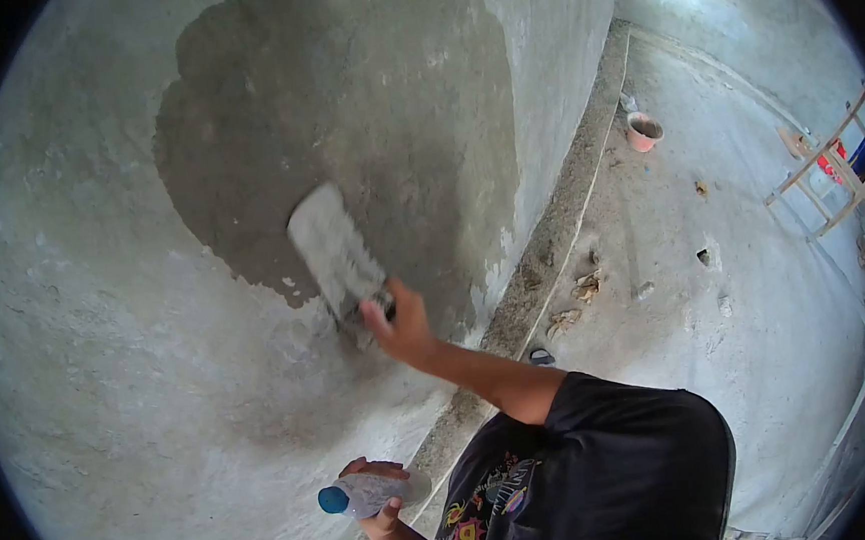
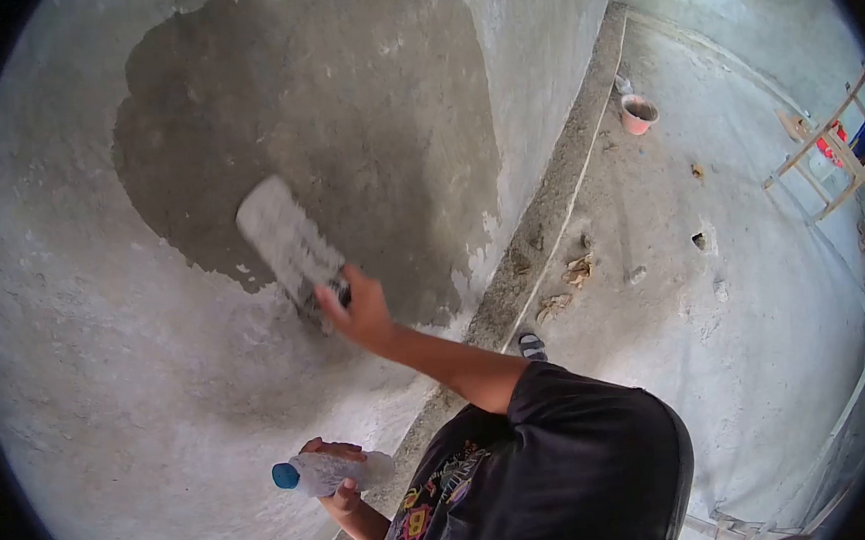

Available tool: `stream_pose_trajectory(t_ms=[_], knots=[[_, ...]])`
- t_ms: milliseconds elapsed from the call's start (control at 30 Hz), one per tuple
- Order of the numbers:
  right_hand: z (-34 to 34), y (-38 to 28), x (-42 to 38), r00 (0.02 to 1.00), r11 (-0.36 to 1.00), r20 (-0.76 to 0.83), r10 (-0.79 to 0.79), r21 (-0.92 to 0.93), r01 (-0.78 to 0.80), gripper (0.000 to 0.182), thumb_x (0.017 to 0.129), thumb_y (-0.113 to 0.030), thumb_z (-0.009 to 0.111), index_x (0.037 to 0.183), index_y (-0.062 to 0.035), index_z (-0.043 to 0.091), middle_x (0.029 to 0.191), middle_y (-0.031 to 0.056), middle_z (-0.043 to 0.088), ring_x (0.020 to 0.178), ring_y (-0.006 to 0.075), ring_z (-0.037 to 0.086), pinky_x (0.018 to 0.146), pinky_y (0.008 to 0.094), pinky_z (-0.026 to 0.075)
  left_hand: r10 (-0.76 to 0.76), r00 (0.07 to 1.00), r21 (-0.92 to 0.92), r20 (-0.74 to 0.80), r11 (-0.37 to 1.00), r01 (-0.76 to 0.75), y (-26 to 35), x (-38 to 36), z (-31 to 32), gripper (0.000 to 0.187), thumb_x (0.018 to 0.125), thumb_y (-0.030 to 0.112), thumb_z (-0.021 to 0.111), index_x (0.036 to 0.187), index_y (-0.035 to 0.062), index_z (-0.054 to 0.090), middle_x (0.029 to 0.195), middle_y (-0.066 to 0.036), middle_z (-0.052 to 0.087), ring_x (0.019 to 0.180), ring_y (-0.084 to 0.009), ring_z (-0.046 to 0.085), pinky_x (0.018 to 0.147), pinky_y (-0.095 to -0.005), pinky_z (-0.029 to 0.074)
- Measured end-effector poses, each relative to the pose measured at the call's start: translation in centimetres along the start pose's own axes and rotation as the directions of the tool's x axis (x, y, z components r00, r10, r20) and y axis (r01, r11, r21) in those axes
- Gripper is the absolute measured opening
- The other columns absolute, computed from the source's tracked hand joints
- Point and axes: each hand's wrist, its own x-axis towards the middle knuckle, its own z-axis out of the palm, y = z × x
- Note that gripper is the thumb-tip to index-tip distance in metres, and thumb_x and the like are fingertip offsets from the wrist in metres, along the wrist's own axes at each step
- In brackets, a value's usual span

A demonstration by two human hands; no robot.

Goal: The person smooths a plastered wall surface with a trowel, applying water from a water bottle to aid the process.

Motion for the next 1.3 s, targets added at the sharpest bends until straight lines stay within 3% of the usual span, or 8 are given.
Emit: stream_pose_trajectory(t_ms=[233,367,500,600,733,900,1167,1300], knots=[[1.0,-12.6,13.1,0.999,0.997,0.038,-0.006,0.080,0.003,0.042,0.088,-0.034,0.069,0.088,0.0053,0.056,0.063,0.0165,0.058,0.053,0.0183,0.052,0.052,0.0350,0.045,-0.076,0.997,-0.066,-0.014,0.995,0.075,0.3,-0.6,0.8,0.078,0.063,0.017,0.080,0.129,-0.0017,0.042,0.084,-0.018,0.067,0.082,-0.0293,0.066,0.082,-0.0420,0.052],[1.2,-10.8,9.8,0.827,0.856,0.414,-0.380,-0.182,0.484,0.044,0.084,-0.040,0.072,0.089,0.0021,0.058,0.062,0.0190,0.061,0.056,0.0331,0.065,0.053,0.0394,0.050,-0.066,0.998,-0.076,0.021,0.995,0.067,0.6,0.3,1.4,0.076,0.062,0.012,0.080,0.128,-0.0017,0.043,0.086,-0.018,0.067,0.084,-0.0291,0.066,0.085,-0.0435,0.052],[-0.5,-12.7,14.8,0.996,0.988,-0.009,-0.093,-0.122,0.092,0.046,0.083,-0.042,0.073,0.091,0.0017,0.060,0.061,0.0165,0.059,0.054,0.0289,0.064,0.053,0.0362,0.050,-0.077,0.997,-0.083,0.029,0.993,0.080,0.8,0.6,1.5,0.075,0.063,0.009,0.080,0.128,-0.0020,0.044,0.088,-0.018,0.067,0.087,-0.0295,0.066,0.085,-0.0439,0.052],[0.6,-12.3,12.9,0.979,0.973,-0.002,-0.205,-0.109,0.203,0.047,0.083,-0.043,0.073,0.092,0.0014,0.060,0.060,0.0153,0.058,0.054,0.0275,0.064,0.052,0.0352,0.049,-0.073,0.993,-0.109,0.091,0.991,0.083,1.3,0.7,1.2,0.075,0.063,0.009,0.080,0.128,-0.0022,0.045,0.088,-0.018,0.068,0.088,-0.0293,0.067,0.086,-0.0440,0.051],[-3.9,-1.3,5.4,0.782,0.729,0.558,-0.278,-0.408,0.550,0.039,0.087,-0.034,0.071,0.093,0.0021,0.058,0.063,0.0173,0.059,0.056,0.0299,0.065,0.052,0.0374,0.049,-0.060,0.988,-0.140,0.145,0.987,0.081,0.7,1.1,1.1,0.074,0.063,0.007,0.080,0.128,-0.0028,0.046,0.090,-0.019,0.068,0.086,-0.0284,0.068,0.086,-0.0443,0.052],[-4.2,-0.9,6.1,0.998,0.965,0.063,0.003,-0.260,0.014,0.033,0.092,-0.026,0.066,0.093,0.0060,0.057,0.067,0.0132,0.061,0.058,0.0176,0.058,0.054,0.0339,0.046,-0.095,0.990,-0.168,0.104,0.979,0.112,1.0,1.0,1.5,0.071,0.063,0.004,0.079,0.126,-0.0042,0.048,0.090,-0.020,0.067,0.087,-0.0280,0.067,0.082,-0.0415,0.053],[-0.7,-15.3,14.9,0.989,0.994,0.129,0.069,-0.089,-0.058,0.040,0.095,-0.031,0.062,0.097,0.0077,0.055,0.070,0.0133,0.061,0.061,0.0166,0.057,0.056,0.0334,0.046,-0.128,0.976,-0.155,0.177,0.975,0.156,0.5,0.9,1.7,0.072,0.062,0.003,0.079,0.127,-0.0051,0.048,0.091,-0.020,0.068,0.089,-0.0285,0.067,0.081,-0.0403,0.053],[-0.3,-7.3,7.4,0.936,0.914,0.232,-0.265,-0.250,0.321,0.043,0.094,-0.033,0.062,0.104,0.0079,0.054,0.069,0.0172,0.060,0.061,0.0233,0.061,0.059,0.0352,0.048,-0.101,0.989,-0.163,0.105,0.980,0.117,-0.2,0.3,1.5,0.073,0.062,0.003,0.079,0.127,-0.0057,0.048,0.091,-0.020,0.068,0.090,-0.0286,0.068,0.082,-0.0402,0.053]])
